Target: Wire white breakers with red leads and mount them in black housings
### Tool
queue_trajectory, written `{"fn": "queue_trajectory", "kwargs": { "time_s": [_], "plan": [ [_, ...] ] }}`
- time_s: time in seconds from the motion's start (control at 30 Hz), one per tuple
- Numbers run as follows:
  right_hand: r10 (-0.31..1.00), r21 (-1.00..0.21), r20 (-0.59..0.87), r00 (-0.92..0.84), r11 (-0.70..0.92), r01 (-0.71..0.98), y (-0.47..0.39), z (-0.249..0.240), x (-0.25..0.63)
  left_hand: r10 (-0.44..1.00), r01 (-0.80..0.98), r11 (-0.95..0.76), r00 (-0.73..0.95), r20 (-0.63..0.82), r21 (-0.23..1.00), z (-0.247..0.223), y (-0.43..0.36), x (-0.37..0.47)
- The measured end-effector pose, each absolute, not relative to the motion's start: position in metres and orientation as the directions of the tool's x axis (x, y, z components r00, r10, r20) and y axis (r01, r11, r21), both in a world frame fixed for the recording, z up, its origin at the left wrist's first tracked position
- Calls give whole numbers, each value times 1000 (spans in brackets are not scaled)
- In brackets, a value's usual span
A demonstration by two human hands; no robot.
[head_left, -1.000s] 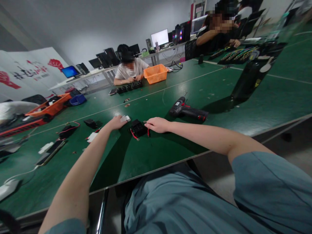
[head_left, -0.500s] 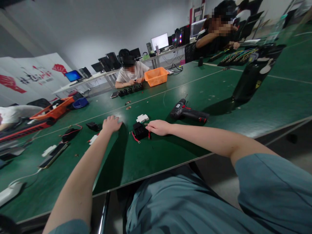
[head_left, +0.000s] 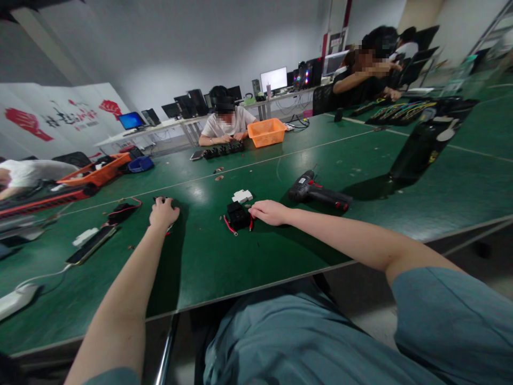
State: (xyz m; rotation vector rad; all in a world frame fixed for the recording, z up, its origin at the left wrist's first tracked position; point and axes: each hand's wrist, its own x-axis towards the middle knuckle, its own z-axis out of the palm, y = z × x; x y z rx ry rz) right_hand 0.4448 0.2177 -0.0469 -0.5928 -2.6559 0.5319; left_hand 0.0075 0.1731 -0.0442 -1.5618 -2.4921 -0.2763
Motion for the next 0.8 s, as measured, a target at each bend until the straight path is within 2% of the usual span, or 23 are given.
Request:
{"fn": "queue_trajectory", "kwargs": {
  "time_s": [0.2,0.43,0.8],
  "plan": [
    [474,-439,265,-840,835,332,217,-47,445,914,949,314,-299,275,-12,-46,139,6],
    [461,-434,267,-846,841,322,218,-47,445,935,990,141,-125,332,-23,-49,86,-6],
    [476,-416,261,-840,841,347,218,-49,444,924,992,127,-117,364,-3,-56,40,-26]
  ]
}}
